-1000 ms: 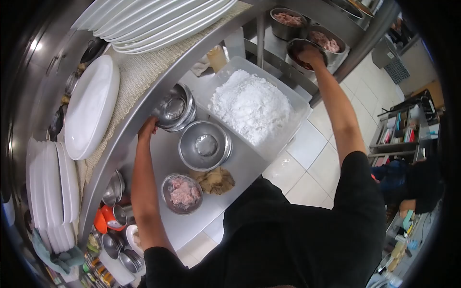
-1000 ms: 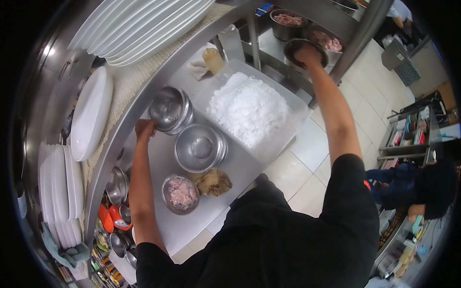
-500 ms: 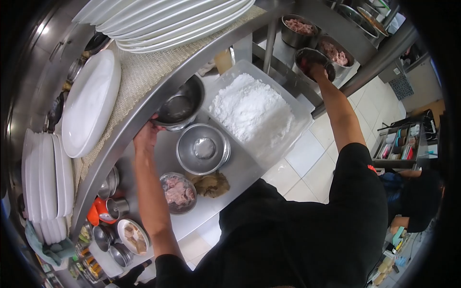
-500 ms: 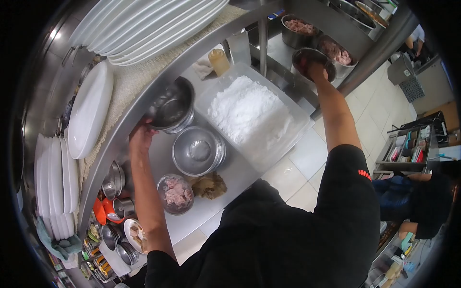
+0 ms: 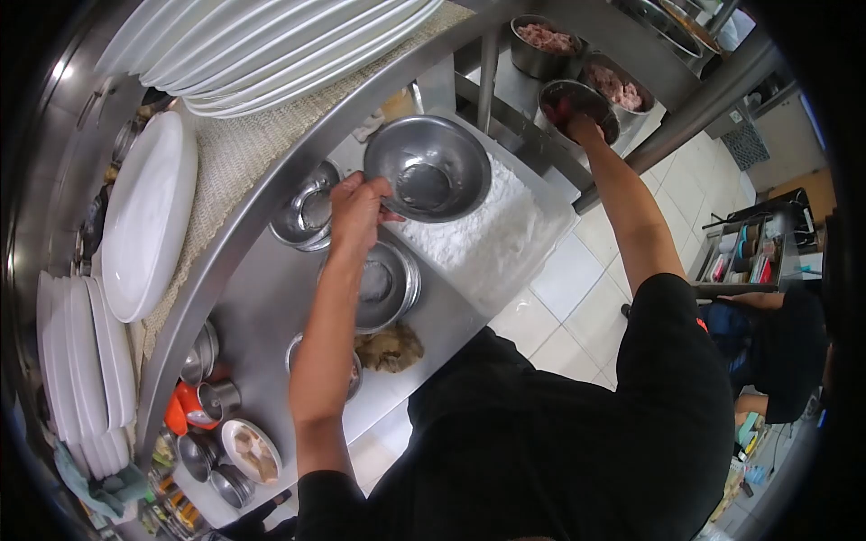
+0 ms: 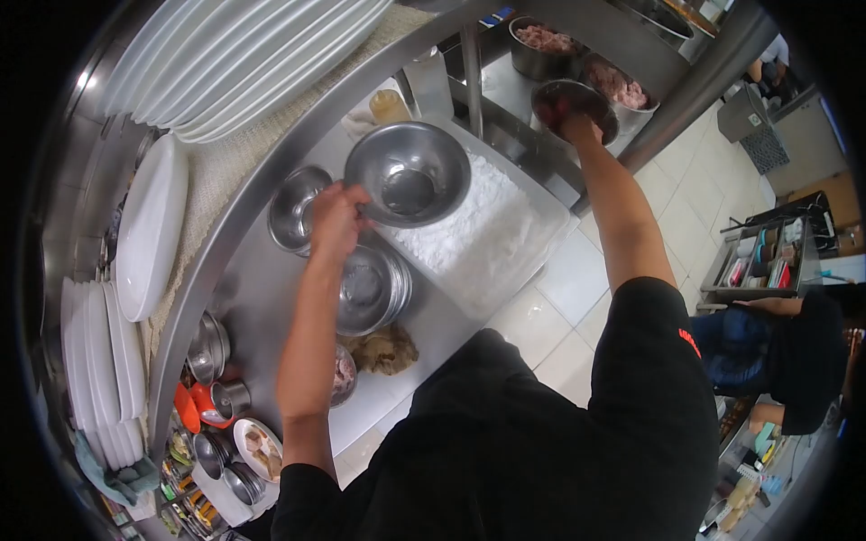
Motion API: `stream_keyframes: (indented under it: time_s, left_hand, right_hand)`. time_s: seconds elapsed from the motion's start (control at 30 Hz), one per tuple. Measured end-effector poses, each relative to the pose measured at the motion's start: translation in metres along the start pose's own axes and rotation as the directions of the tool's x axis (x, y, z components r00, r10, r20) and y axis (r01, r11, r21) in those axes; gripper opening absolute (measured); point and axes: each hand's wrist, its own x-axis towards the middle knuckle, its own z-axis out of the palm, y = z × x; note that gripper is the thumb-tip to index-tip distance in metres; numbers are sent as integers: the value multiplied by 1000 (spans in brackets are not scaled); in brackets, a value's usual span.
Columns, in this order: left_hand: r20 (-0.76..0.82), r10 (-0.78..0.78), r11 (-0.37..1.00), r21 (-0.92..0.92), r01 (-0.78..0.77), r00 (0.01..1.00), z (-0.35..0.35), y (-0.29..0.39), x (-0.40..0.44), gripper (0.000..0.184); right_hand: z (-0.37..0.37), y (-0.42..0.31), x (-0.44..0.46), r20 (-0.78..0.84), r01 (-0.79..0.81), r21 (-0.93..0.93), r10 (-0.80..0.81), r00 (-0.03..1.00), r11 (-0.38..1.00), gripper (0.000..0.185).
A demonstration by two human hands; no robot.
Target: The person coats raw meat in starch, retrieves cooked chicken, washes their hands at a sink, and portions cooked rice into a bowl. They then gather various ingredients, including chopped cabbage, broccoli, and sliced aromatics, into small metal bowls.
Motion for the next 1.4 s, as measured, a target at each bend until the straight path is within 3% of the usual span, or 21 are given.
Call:
stream_keyframes:
  time_s: [0.13, 0.23, 0.33, 0.43, 0.5, 0.57, 0.67, 0.7, 0.9, 1.0, 1.1, 1.17, 1.2, 1.23, 1.3, 1.37, 1.4]
  left_hand:
    - [60, -44, 999, -24, 46, 997, 12, -14, 8, 6]
    - [62, -72, 997, -29, 74, 995, 26, -18, 13, 6]
    - [59, -83, 996, -35, 85, 995, 32, -28, 18, 6]
    - [85, -89, 994, -59, 95, 992, 37, -35, 24, 7]
    - [82, -90, 992, -78, 96, 993, 42, -39, 24, 8]
    - [77, -118, 991, -49, 122, 990, 45, -42, 26, 8]
    - [69, -124, 991, -48, 128, 990, 49, -45, 25, 8]
    - [64, -120, 991, -54, 124, 991, 49, -46, 25, 8]
    - [73, -131, 988, -68, 136, 989, 47, -49, 28, 9]
    - [82, -119, 987, -101, 127, 989, 52, -52, 30, 9]
    - [79, -109, 987, -108, 117, 991, 61, -52, 29, 8]
    - [82, -107, 987, -113, 116, 991, 65, -53, 30, 8]
    - [83, -104, 986, -120, 114, 991, 67, -54, 30, 8]
    - [85, -104, 986, -124, 114, 991, 71, -55, 30, 8]
    - [82, -100, 985, -134, 111, 992, 76, -56, 30, 7]
    - [118, -94, 989, -102, 106, 989, 78, -58, 32, 12]
    - [139, -91, 991, -84, 104, 986, 79, -59, 31, 17]
  right_hand:
    - [-20, -5, -18, 25, -168, 157, 167, 986, 973, 53]
    - [-39, -14, -43, -93, -182, 291, 217, 972, 939, 51]
    - [-48, -10, -31, -156, -16, 153, 40, 987, 988, 47]
    - [-80, -15, -39, -268, -29, 324, 121, 956, 946, 45]
    - [-92, -22, -52, 3, 53, 407, -59, 998, 912, 47]
    - [-92, -28, -54, 279, 98, 414, -228, 933, 905, 54]
    - [3, -2, -7, -147, 88, 84, -75, 986, 993, 61]
    - [-4, -2, 0, 40, 174, -22, -173, 984, 984, 64]
    - [-18, -15, -26, -126, 39, 195, -14, 992, 980, 60]
    - [-38, -14, -34, -61, 29, 136, -21, 998, 990, 53]
    - [-63, -18, -50, -288, -14, 311, 109, 952, 950, 46]
    - [-63, -7, -19, -268, 26, 677, 213, 940, 736, 39]
    - [-79, -16, -32, -249, 117, 856, 203, 947, 504, 36]
    - [-102, -28, -54, -240, 194, 943, 148, 960, 269, 33]
    - [-143, -56, -106, -237, 238, 970, -29, 971, 41, 30]
    - [-159, -79, -157, -150, 164, 985, -203, 968, 55, 44]
    - [-159, -90, -174, -92, 172, 961, -337, 937, 216, 44]
